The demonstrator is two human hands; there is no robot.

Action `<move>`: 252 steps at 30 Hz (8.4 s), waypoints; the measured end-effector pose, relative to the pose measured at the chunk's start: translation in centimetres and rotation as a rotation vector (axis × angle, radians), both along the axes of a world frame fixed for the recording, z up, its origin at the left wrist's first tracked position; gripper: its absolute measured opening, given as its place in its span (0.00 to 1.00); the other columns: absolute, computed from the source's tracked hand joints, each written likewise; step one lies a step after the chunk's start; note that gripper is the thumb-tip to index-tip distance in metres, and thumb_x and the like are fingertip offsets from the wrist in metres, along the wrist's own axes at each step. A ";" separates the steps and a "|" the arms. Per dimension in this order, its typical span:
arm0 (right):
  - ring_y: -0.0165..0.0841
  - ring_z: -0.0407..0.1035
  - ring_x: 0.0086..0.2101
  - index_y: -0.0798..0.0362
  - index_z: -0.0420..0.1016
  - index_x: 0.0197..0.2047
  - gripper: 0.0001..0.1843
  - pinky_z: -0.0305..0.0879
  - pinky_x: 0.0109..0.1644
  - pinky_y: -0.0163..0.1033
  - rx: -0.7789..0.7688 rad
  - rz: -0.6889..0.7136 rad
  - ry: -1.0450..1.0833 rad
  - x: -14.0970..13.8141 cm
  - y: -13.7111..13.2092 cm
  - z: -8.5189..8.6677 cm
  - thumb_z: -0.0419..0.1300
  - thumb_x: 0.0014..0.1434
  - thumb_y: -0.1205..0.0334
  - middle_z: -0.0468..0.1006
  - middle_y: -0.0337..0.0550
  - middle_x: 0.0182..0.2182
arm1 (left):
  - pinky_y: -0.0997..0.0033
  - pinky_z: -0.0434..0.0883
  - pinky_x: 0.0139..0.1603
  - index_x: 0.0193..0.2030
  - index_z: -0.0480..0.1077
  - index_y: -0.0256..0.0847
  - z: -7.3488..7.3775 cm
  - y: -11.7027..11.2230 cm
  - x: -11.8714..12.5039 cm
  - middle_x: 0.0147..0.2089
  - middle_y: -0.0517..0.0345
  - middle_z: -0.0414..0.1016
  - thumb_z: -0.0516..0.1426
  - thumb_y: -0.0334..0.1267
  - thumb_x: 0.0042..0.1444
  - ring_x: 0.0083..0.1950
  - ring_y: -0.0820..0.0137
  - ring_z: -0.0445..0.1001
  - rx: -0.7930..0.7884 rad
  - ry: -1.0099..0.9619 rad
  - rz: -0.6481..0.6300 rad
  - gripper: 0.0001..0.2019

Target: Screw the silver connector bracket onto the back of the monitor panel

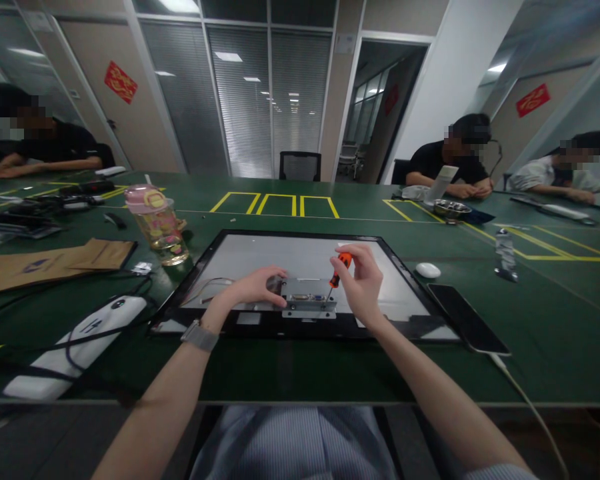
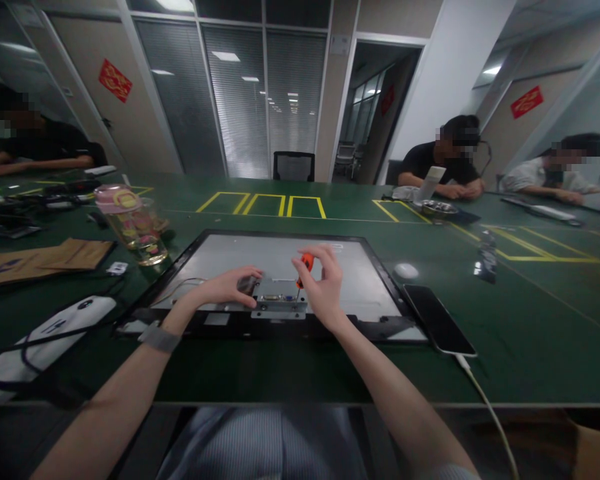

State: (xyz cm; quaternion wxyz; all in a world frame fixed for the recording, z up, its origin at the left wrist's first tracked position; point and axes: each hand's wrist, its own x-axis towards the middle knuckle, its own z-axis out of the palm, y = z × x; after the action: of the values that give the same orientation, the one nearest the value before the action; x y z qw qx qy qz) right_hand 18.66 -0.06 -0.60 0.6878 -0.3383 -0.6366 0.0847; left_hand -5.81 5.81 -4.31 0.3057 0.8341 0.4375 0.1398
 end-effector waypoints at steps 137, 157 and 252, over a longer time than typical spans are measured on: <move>0.34 0.71 0.38 0.47 0.73 0.46 0.11 0.67 0.45 0.44 -0.202 0.291 0.104 0.4 -0.1 0.5 0.53 0.63 0.63 0.75 0.42 0.38 | 0.59 0.56 0.65 0.56 0.66 0.46 0.5 -0.3 0.1 0.65 0.53 0.61 0.66 0.54 0.40 0.64 0.58 0.61 -0.006 0.031 -0.009 0.35; 0.35 0.67 0.38 0.48 0.76 0.38 0.04 0.65 0.43 0.44 -0.090 0.128 0.048 0.4 0.1 0.2 0.62 0.56 0.62 0.70 0.42 0.36 | 0.60 0.56 0.65 0.54 0.66 0.46 0.6 -0.4 0.1 0.65 0.55 0.62 0.66 0.54 0.40 0.64 0.58 0.60 -0.012 0.030 0.000 0.34; 0.34 0.77 0.40 0.45 0.59 0.58 0.17 0.79 0.37 0.39 -0.229 0.487 -0.216 -1.2 -0.3 -0.9 0.49 0.66 0.62 0.73 0.49 0.50 | 0.61 0.57 0.64 0.50 0.68 0.45 0.0 -0.1 0.4 0.61 0.55 0.66 0.68 0.52 0.37 0.62 0.58 0.62 0.039 -0.030 -0.015 0.32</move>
State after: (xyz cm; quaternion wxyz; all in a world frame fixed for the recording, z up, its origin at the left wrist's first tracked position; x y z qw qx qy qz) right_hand 17.48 -0.36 -1.53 0.5326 -0.2581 -0.7550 0.2822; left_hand -5.42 5.71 -4.33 0.2969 0.8410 0.4237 0.1585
